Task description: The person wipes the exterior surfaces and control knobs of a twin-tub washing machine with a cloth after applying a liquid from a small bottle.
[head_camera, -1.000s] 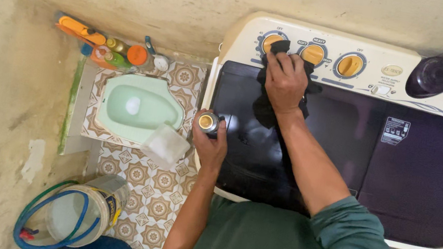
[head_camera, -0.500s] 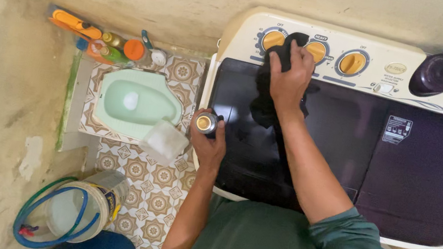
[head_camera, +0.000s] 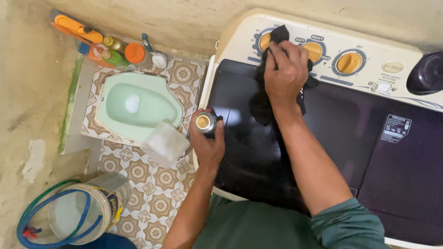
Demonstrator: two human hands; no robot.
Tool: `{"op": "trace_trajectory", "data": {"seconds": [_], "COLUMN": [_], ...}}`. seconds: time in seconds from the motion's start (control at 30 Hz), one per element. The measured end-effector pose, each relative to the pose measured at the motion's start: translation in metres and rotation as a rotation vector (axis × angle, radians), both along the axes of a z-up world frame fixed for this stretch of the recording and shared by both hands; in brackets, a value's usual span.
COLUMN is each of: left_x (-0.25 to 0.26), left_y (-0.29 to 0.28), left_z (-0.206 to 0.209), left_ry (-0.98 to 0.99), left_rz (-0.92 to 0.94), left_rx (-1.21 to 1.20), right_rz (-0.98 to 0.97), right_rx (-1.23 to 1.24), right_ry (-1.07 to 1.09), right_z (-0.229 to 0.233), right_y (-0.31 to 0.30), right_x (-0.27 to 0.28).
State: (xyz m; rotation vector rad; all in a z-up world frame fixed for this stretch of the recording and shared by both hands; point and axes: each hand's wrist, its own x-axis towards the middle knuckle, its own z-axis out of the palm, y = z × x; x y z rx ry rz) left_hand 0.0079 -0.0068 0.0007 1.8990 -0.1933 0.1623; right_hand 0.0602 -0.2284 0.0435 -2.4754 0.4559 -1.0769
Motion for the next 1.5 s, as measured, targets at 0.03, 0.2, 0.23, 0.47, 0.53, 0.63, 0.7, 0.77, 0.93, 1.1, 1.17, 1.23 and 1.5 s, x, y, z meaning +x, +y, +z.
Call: {"op": "trace_trajectory", "data": {"seconds": [0.03, 0.2, 0.23, 0.47, 0.53, 0.63, 0.7, 0.77, 0.93, 1.1, 1.17, 1.23, 1.5], "left_x": [-0.001, -0.001, -0.002, -0.002, 0.000, 0.001, -0.002, 0.004, 0.002, -0.002, 0.008, 0.004, 0.006], "left_y": [0.001, 0.000, 0.002, 0.002, 0.002, 0.003, 0.006, 0.002, 0.004, 0.011, 0.005, 0.006, 0.006], "left_z": [0.000, 0.001, 0.002, 0.009, 0.008, 0.004, 0.003, 0.002, -0.002, -0.004, -0.004, -0.002, -0.006], "left_ry": [0.001, 0.002, -0.018, 0.020, -0.048, -0.080, -0.094, -0.081, -0.020, -0.058, -0.068, -0.046, -0.030], "left_rz": [-0.006, 0.000, -0.003, -0.009, -0.013, -0.016, -0.040, -0.056, -0.104, -0.130, -0.130, -0.123, -0.109], "left_rx": [-0.006, -0.035, -0.022, 0.036, 0.038, 0.118, 0.103, 0.101, 0.126, 0.119, 0.096, 0.114, 0.098], "right_rz": [0.069, 0.234, 0.196, 0.018, -0.055, -0.177, -0.265, -0.346, -0.193, -0.094, -0.077, -0.058, -0.040], "right_rx": [-0.018, 0.217, 0.262, 0.714, 0.448, 0.220, 0.164, 0.149, -0.021, -0.096, -0.127, -0.097, 0.096], "right_ry": [0.031, 0.104, 0.073, -0.175, -0.058, 0.105, 0.194, 0.279, 0.211, 0.182, 0.149, 0.125, 0.124], "right_z": [-0.001, -0.001, 0.000, 0.005, 0.007, 0.005, 0.004, 0.002, -0.001, 0.000, 0.005, 0.008, 0.036], "right_y": [0.001, 0.000, -0.002, -0.023, -0.018, 0.007, 0.021, 0.029, 0.016, 0.012, 0.010, 0.008, -0.008], "right_x": [-0.005, -0.029, -0.034, -0.032, -0.016, 0.012, 0.026, 0.036, 0.032, 0.021, 0.021, 0.018, -0.031]}}
